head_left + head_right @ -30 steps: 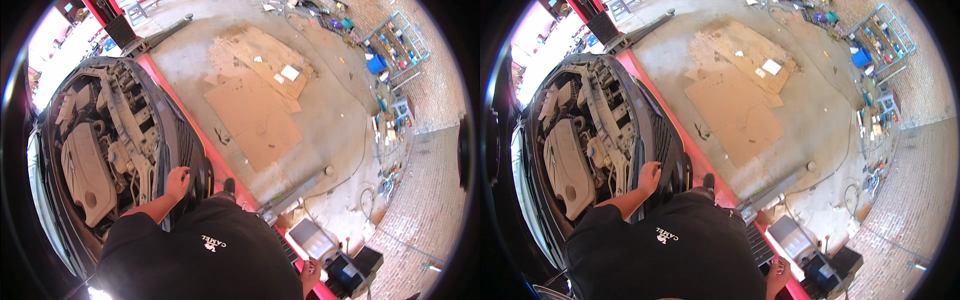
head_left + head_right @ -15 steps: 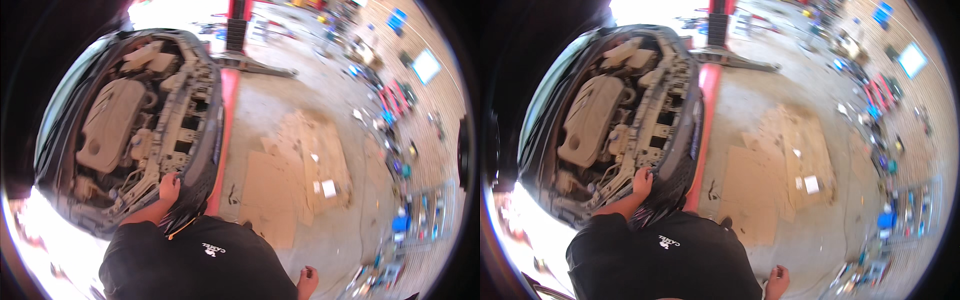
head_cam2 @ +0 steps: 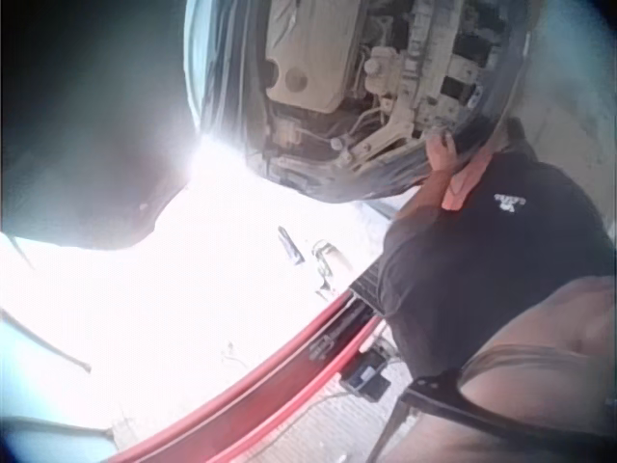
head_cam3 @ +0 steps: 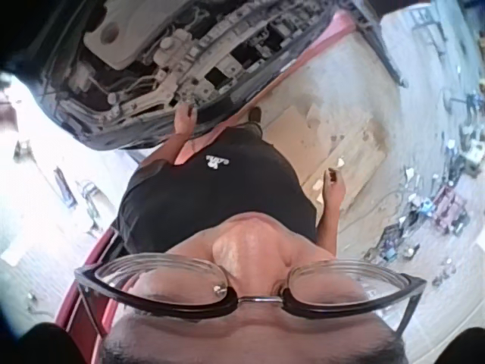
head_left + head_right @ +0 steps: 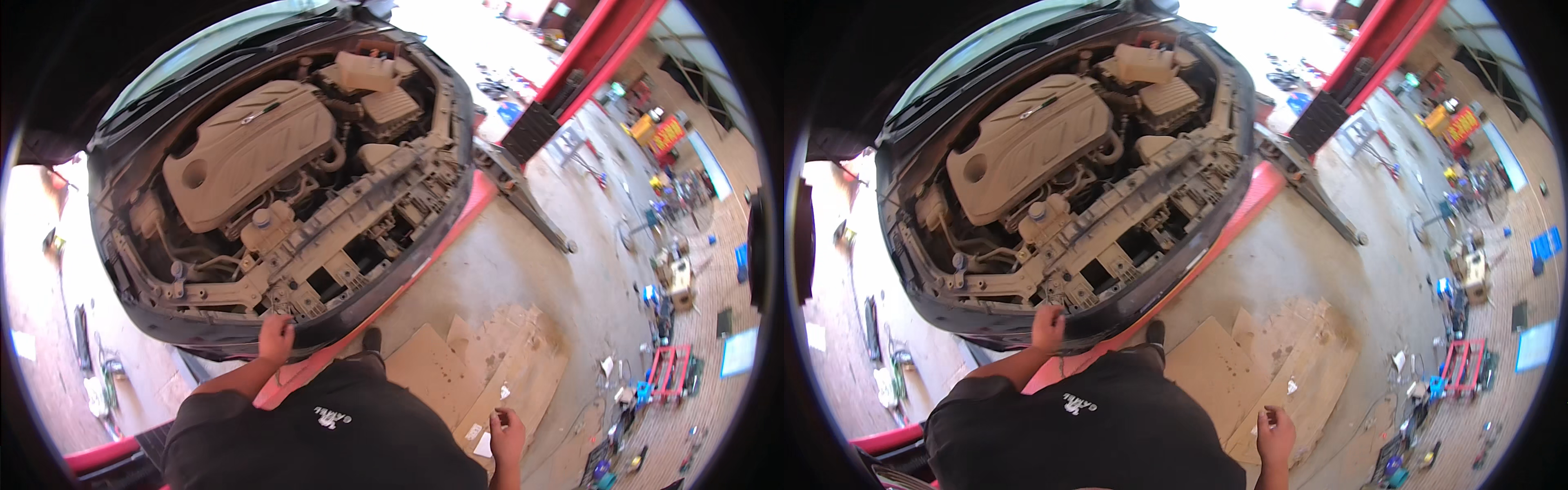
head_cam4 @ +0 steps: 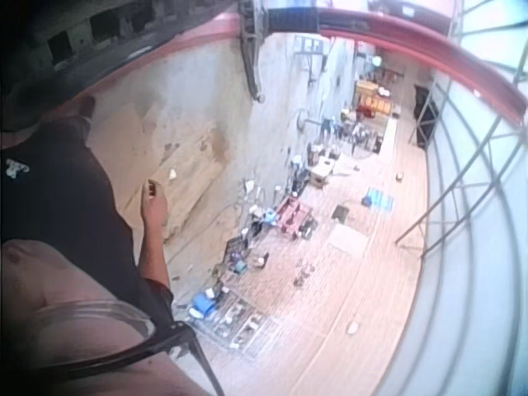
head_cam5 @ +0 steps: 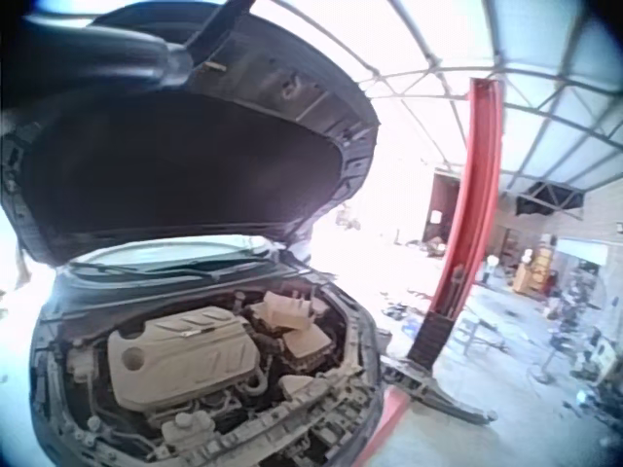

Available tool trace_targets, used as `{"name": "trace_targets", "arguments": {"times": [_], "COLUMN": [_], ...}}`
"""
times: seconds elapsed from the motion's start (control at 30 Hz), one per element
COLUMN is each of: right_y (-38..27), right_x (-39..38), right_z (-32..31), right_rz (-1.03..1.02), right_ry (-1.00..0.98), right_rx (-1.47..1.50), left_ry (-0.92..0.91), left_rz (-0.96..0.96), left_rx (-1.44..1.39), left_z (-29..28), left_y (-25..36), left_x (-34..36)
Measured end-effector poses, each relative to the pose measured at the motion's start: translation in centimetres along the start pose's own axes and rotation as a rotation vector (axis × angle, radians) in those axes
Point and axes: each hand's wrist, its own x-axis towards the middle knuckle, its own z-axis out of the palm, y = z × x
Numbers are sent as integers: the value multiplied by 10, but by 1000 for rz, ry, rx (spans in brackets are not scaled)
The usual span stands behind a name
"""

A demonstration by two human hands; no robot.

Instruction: The person selects a screwdriver from a tool tray and works on the front of a car with the hood open, using the screwdriver to remove fasteners from the front grille area. The person then moves to the side of the car and uses the screwdriver to pry and remove trim pieces along the wheel arch and side skirt.

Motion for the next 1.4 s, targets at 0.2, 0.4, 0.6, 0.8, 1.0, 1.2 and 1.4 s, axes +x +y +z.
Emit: {"name": "trace_targets", "arguments": {"times": [0.2,0.4,0.6,0.8,1.0,1.2,1.4], "right_y": [-59,-98,-252,-532,-741,-808,-810], "right_x": [161,342,568,735,829,875,883], "right_z": [-20,5,111,261,367,420,441], "right_rz": [-95,44,-103,-290,21,209,121], "right_ry": [-204,-596,-947,-1101,-979,-926,-654], "right_rx": [-7,284,251,470,859,826,925], "left_ry": [-30,264,580,582,414,372,524], "left_rz": [-100,-297,-665,-1087,-1489,-1736,-1710], "left_rx": [-178,1,189,392,294,172,49], "left_z": [45,73,82,131,194,227,237], "left_y": [85,61,51,177,206,242,256], "left_x": [93,142,64,10,-121,-155,-153]}}
